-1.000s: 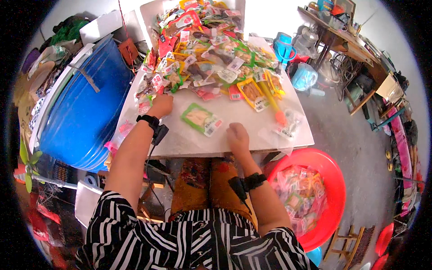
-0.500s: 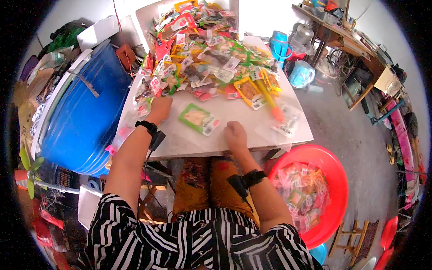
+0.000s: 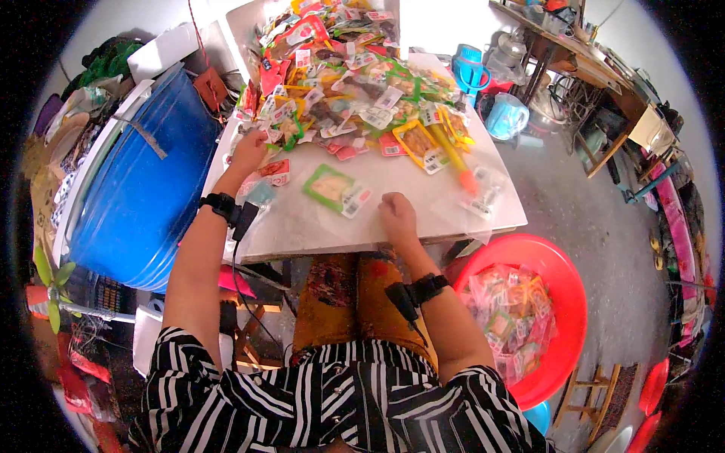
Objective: The person sorts through a pile of small packaged food items on a table by hand, placing some into a red basin on the floor, and later uses a yellow pole to move items across the table surface.
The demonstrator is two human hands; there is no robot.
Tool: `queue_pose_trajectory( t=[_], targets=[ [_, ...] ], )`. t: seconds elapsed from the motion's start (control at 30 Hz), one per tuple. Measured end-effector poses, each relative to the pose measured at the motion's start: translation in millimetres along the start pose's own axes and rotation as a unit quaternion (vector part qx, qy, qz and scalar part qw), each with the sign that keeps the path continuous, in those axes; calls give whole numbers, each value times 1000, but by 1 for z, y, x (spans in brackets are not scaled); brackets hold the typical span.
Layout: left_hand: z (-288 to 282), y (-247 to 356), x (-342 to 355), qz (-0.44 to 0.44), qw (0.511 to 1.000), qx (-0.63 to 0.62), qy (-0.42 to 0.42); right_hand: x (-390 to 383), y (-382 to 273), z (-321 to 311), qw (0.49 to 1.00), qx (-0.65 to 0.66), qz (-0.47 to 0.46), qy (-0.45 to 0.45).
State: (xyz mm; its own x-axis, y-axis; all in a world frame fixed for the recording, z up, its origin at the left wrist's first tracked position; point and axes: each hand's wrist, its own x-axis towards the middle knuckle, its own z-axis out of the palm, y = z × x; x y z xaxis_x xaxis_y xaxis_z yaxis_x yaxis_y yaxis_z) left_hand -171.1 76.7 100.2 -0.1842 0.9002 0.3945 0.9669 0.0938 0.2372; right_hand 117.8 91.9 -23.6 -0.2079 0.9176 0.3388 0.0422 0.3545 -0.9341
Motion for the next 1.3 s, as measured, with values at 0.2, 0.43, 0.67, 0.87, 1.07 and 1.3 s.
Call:
queue_pose_trajectory(
  t=[0.2,0.43,0.67,0.87,1.07,1.3],
  targets=[
    [-21,22,12,97,985,-89,107,2,1,-8,1000,3,-2,-10],
    [-25,75,-22,-78,819,-564,-65,3,-68,-14,962,218,166,3],
    [-23,132,-59,-127,637,-747,-144,-7,-89,-27,853,445,198,-189],
    [-1,145,-84,-165,533,-817,-145,-17,-81,-44,821,516,197,-144],
    [43,134,-117,-165,724,-657,-128,-28,-79,-67,864,467,181,-57],
    [46,157,-129,17,990,-138,-26,-39,-80,-73,866,447,210,76]
  ],
)
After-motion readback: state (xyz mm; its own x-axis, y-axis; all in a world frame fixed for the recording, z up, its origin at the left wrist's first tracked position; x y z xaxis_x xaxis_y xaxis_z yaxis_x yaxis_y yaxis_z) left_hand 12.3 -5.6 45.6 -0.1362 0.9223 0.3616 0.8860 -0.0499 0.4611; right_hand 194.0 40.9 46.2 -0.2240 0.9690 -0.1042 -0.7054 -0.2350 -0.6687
